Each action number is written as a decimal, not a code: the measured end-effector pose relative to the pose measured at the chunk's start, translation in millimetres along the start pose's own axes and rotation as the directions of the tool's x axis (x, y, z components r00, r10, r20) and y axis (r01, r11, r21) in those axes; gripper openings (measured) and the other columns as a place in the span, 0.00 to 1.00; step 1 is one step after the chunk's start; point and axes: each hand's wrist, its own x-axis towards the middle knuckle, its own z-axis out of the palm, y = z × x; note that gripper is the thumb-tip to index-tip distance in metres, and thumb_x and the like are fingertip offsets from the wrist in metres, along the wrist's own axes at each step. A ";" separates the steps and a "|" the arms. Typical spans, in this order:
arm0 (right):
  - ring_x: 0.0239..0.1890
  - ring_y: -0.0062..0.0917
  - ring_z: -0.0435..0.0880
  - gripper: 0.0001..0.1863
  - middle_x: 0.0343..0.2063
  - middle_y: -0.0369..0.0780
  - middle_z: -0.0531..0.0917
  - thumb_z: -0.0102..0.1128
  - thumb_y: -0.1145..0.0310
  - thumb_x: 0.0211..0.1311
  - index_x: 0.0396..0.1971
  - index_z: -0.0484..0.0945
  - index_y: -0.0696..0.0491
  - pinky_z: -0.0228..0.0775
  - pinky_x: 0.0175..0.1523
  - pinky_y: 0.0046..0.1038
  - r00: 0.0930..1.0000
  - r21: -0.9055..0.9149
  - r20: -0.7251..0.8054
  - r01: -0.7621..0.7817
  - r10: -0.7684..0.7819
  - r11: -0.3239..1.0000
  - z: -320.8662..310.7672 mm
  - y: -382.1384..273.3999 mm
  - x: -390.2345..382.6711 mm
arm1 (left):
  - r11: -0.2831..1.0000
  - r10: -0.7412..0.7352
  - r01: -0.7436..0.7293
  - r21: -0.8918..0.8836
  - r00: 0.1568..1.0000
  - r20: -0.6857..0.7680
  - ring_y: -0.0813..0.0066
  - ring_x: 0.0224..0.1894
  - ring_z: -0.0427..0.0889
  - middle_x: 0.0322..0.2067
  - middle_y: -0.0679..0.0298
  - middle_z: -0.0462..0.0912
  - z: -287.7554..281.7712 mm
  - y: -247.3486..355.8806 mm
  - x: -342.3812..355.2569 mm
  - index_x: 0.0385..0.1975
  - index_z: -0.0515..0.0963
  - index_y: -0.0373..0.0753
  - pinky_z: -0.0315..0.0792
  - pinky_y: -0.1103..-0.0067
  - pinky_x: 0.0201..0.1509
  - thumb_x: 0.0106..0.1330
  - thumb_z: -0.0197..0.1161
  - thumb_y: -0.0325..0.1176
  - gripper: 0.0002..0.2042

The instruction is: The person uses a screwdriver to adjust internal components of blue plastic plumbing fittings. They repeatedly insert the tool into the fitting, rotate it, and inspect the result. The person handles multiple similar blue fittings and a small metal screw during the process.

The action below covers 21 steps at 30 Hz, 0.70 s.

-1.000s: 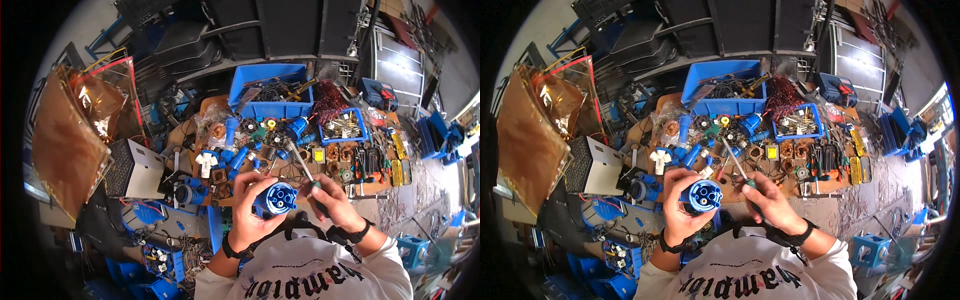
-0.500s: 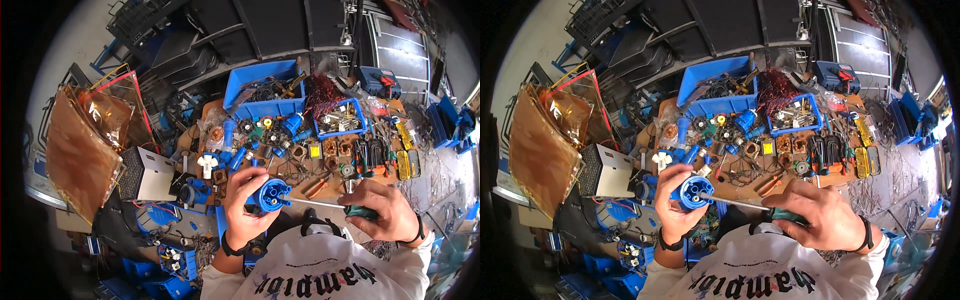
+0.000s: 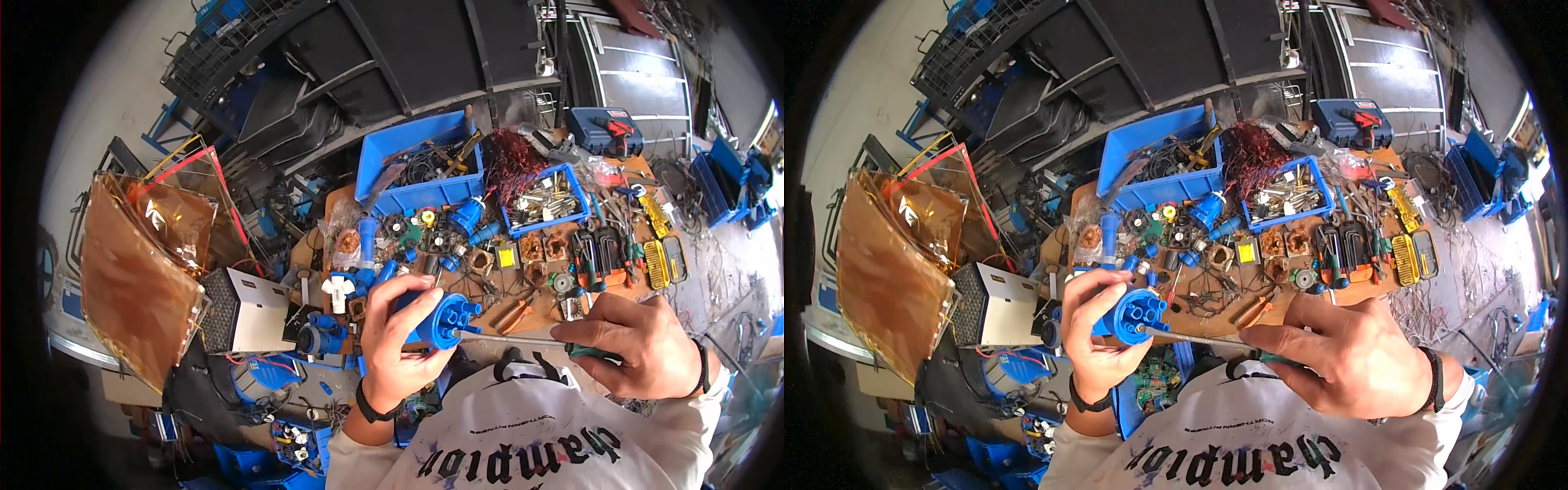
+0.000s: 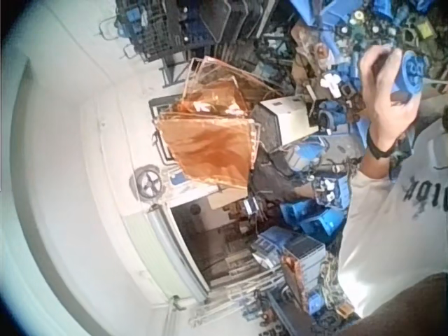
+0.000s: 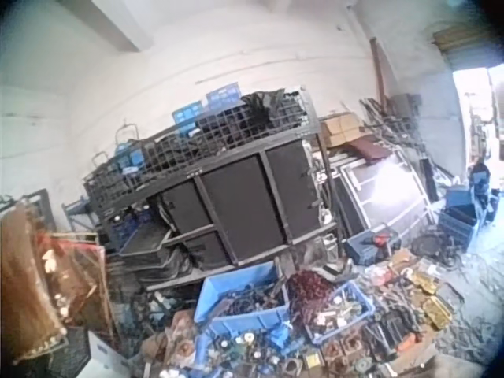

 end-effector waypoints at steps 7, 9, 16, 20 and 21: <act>0.22 0.21 0.77 0.25 0.26 0.34 0.71 0.64 0.68 0.41 0.46 0.80 0.46 0.68 0.22 0.26 0.987 -0.351 -0.076 0.110 -0.145 0.930 0.2 -2.8 -5.2 | 0.995 0.018 -0.024 0.096 0.998 0.063 0.56 0.46 0.78 0.45 0.54 0.77 -3.8 7.5 10.3 0.49 0.77 0.38 0.74 0.68 0.49 0.38 0.72 0.21 0.30; 0.22 0.20 0.76 0.26 0.27 0.34 0.71 0.62 0.67 0.40 0.47 0.80 0.45 0.67 0.21 0.25 0.973 -0.436 -0.082 0.157 -0.214 0.886 -4.8 -5.3 -2.4 | 0.997 -0.004 -0.001 0.074 0.998 0.069 0.56 0.45 0.78 0.45 0.54 0.77 -3.7 8.2 10.0 0.49 0.77 0.39 0.74 0.68 0.49 0.37 0.72 0.21 0.31; 0.21 0.22 0.77 0.23 0.25 0.36 0.73 0.65 0.70 0.44 0.46 0.80 0.49 0.69 0.21 0.26 0.992 -0.312 -0.022 0.109 -0.122 0.944 -6.9 -6.6 -7.8 | 0.994 0.022 -0.033 0.107 0.994 0.103 0.57 0.44 0.78 0.45 0.55 0.77 -0.8 12.5 11.6 0.49 0.77 0.39 0.75 0.68 0.46 0.36 0.73 0.21 0.32; 0.25 0.27 0.83 0.21 0.29 0.41 0.80 0.67 0.72 0.51 0.48 0.80 0.53 0.73 0.27 0.26 0.993 0.195 0.112 -0.056 0.035 0.979 -8.2 -0.8 -0.9 | 0.999 -0.019 0.017 0.039 0.998 0.061 0.57 0.44 0.78 0.45 0.55 0.77 -1.2 10.0 4.7 0.49 0.76 0.39 0.74 0.70 0.46 0.36 0.74 0.21 0.32; 0.27 0.28 0.84 0.20 0.30 0.42 0.82 0.67 0.72 0.52 0.48 0.79 0.54 0.74 0.29 0.26 0.989 0.309 0.137 -0.102 0.062 0.946 -4.6 3.5 -1.0 | 0.999 -0.024 0.022 0.039 0.998 0.051 0.58 0.44 0.78 0.45 0.55 0.77 -0.4 10.1 3.6 0.49 0.76 0.39 0.74 0.70 0.46 0.36 0.74 0.21 0.32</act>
